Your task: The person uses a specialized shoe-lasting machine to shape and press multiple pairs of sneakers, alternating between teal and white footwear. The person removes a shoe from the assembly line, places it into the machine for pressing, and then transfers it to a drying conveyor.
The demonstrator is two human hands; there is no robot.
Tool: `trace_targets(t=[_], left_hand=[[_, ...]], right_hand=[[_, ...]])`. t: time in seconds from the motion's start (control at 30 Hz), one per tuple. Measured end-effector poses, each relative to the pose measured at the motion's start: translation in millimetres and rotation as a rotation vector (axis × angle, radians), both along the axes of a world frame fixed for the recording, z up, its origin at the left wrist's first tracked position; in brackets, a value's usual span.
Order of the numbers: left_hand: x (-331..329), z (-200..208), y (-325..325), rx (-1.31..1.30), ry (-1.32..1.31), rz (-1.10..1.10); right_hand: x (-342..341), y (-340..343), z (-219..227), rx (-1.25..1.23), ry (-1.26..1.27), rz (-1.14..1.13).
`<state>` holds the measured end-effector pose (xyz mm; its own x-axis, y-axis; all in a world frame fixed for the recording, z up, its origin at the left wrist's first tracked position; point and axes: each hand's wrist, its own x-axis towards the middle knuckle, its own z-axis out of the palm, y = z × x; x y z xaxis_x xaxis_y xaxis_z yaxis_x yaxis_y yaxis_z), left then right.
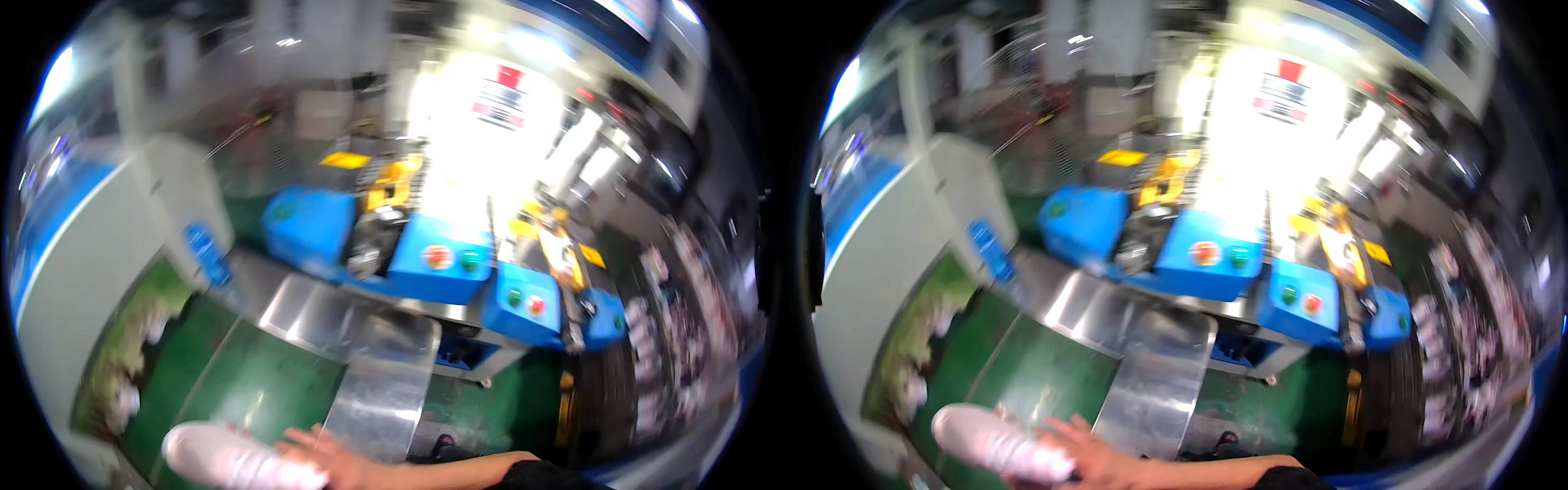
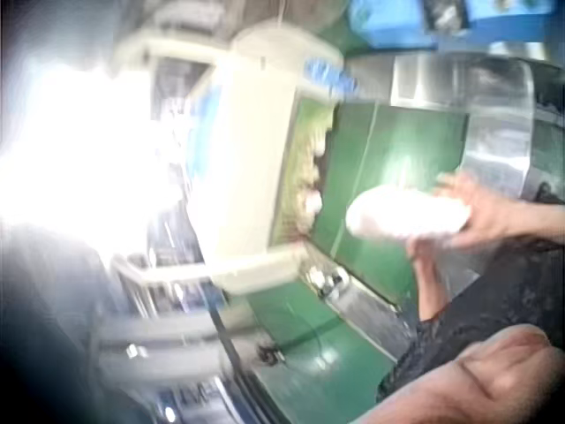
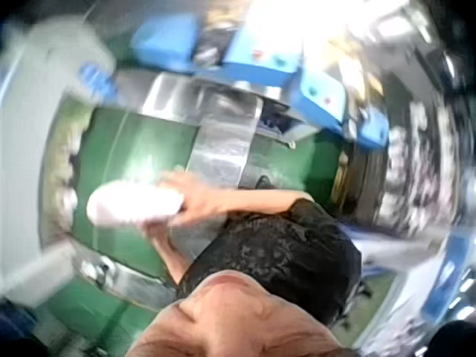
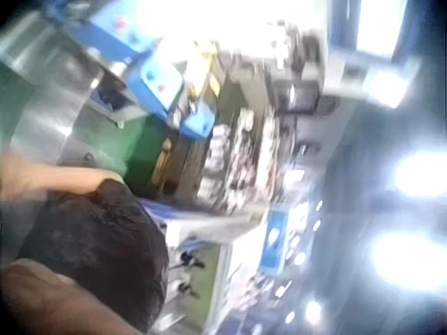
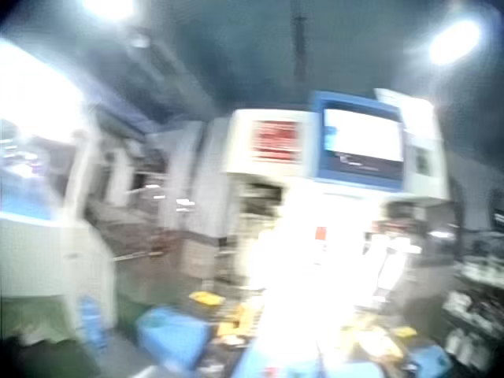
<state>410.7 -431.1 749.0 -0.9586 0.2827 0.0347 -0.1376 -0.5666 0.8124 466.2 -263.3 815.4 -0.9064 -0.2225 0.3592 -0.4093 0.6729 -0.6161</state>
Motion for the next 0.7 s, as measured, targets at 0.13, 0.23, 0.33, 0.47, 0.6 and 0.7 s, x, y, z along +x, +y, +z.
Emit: trace_targets(t=[0.13,0.23,0.33,0.47,0.6,0.7], left_hand=[[51.6,22.5,57.4,-0.288,-0.121,-0.092],[70.9,40.0,101.5,-0.398,-0.129,-0.222],[130.0,68.0,178.0,-0.413,-0.053,-0.337],[222.0,97.3,339.6,-0.16,0.088,-0.67],[242.7,144.3,485.3,-0.322,0.227,-0.879],[249.0,114.2,635.6,-0.591,0.539,-0.91]], right_hand=[[77.5,48.5,50.8,-0.519,0.451,-0.029],[123.3,118.0,50.5,-0.752,-0.142,-0.047],[202.0,185.5,35.6,-0.922,-0.246,-0.32],[335.5,276.1,19.4,-1.305,-0.262,-0.907],[452.1,391.5,-13.9,-1.059,-0.099,-1.143],[491.0,428.8,49.8,-1.215,0.213,-1.117]])
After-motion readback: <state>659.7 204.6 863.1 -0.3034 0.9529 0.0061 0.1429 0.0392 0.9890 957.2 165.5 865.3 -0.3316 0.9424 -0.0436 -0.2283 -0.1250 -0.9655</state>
